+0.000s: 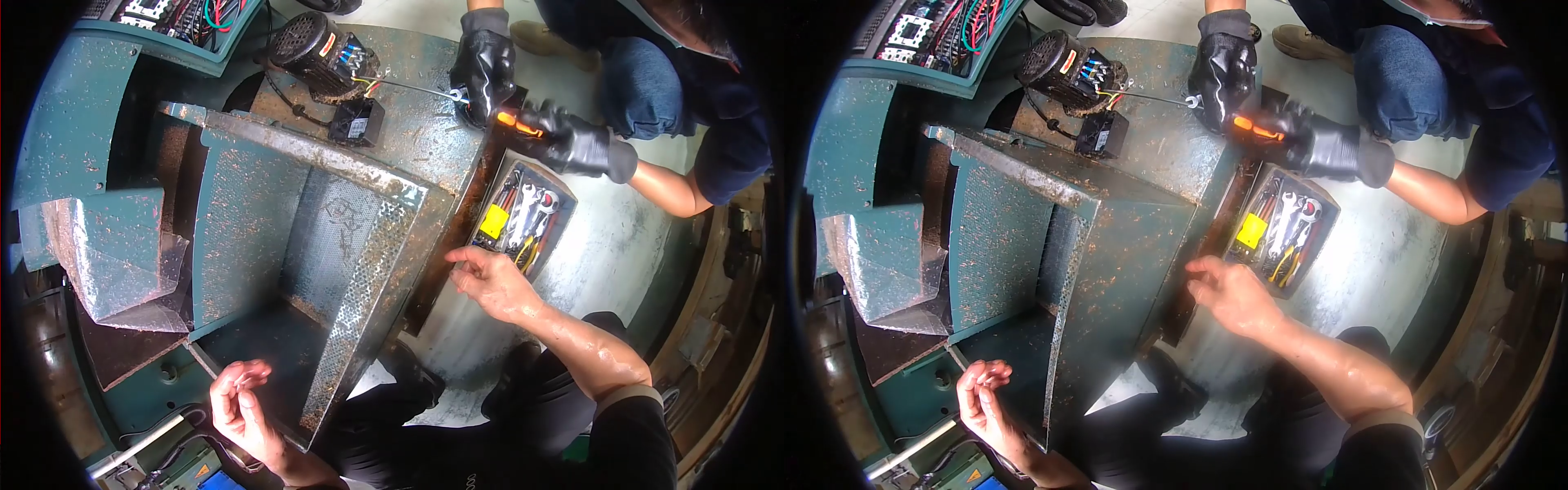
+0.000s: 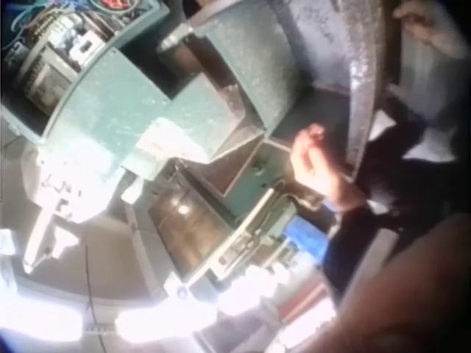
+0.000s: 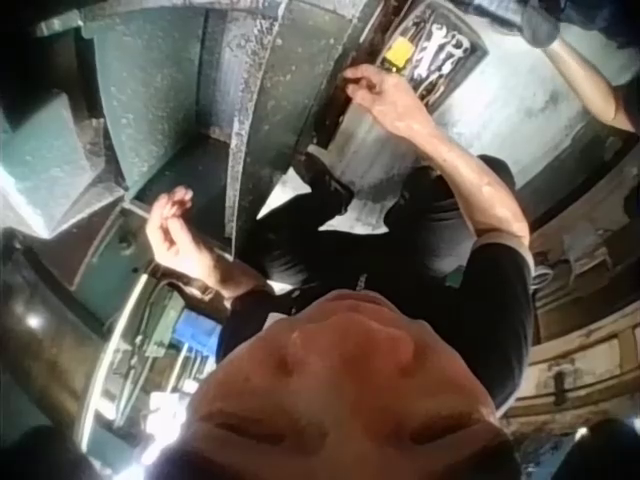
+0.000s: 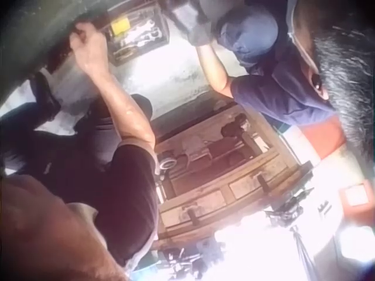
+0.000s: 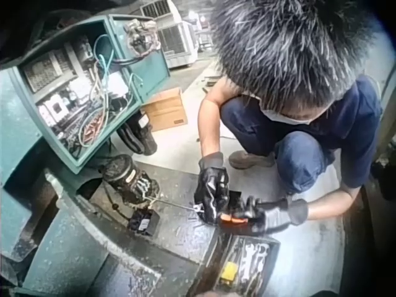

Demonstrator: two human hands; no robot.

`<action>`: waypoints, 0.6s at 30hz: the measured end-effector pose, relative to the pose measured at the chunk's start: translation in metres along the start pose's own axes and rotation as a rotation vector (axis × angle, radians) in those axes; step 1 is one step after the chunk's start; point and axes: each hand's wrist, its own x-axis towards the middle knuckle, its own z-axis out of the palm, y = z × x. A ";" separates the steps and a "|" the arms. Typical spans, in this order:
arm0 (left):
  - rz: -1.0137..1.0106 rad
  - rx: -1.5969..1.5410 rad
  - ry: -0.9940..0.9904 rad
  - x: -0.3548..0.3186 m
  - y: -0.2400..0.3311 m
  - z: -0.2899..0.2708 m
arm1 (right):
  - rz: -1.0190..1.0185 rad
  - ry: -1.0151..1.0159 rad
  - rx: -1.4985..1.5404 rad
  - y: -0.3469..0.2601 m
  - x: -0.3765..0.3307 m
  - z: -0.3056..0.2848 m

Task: The person uses a screwdriver to disconnect wires from a motor, removes a small black box, and then replaces the old motor with a new one.

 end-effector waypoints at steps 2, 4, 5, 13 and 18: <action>0.009 0.002 -0.003 0.000 0.000 0.000 | -0.014 0.014 0.005 -0.001 0.001 -0.001; -0.006 0.000 0.005 0.000 -0.001 0.000 | -0.014 0.021 -0.003 0.000 0.001 -0.001; -0.006 0.001 0.005 0.000 -0.001 -0.001 | -0.013 0.024 -0.010 0.000 0.001 -0.001; 0.012 0.011 -0.012 0.001 0.000 0.001 | -0.007 0.026 -0.022 -0.001 0.000 -0.003; 0.004 0.006 -0.012 0.001 -0.001 0.000 | 0.001 0.035 -0.001 -0.005 0.001 -0.007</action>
